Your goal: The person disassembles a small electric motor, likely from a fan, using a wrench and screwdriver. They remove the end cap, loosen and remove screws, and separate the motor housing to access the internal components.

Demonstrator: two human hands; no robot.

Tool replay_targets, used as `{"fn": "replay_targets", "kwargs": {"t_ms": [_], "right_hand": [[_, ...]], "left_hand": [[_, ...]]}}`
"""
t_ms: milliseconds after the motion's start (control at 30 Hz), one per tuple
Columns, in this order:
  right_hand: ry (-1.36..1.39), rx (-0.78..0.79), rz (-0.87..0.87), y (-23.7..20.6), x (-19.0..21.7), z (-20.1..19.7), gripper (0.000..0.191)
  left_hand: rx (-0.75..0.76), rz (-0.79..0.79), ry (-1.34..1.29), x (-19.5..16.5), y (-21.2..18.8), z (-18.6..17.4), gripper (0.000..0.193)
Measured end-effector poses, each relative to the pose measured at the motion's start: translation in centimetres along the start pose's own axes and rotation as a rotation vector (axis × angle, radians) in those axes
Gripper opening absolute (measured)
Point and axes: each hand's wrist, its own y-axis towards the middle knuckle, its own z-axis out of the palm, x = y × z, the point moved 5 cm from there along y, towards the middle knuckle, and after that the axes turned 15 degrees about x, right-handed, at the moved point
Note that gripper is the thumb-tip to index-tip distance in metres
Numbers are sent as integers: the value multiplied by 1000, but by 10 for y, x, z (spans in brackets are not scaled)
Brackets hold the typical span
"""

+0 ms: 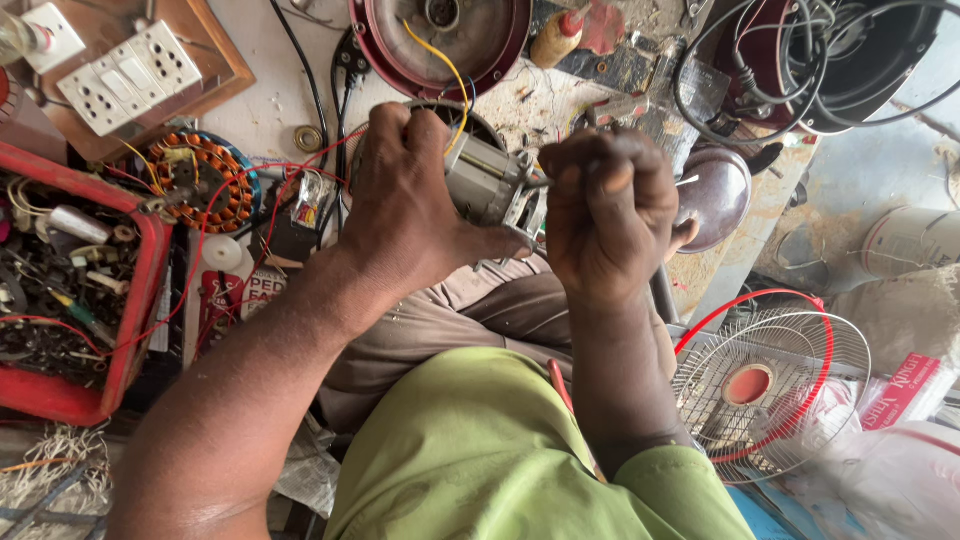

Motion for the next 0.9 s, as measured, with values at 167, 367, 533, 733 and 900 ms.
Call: {"fn": "replay_targets", "kwargs": {"t_ms": [167,367,533,733,900], "right_hand": [[238,-126,113,37,-16,-38,14],[236,-275,537,68,-91,-80,15],[366,-328,426,45,-34,-100,13],[254,-79,157,49,42,-42,20],[23,81,33,31,33,-4,22]], "left_hand": [[-99,113,20,0,-6,5,104],[-122,126,-5,-5,-7,-2,109],[-71,93,-4,2,-4,2,108],[-39,46,-44,12,-3,10,110],[-14,45,-23,12,-2,9,114]]}}
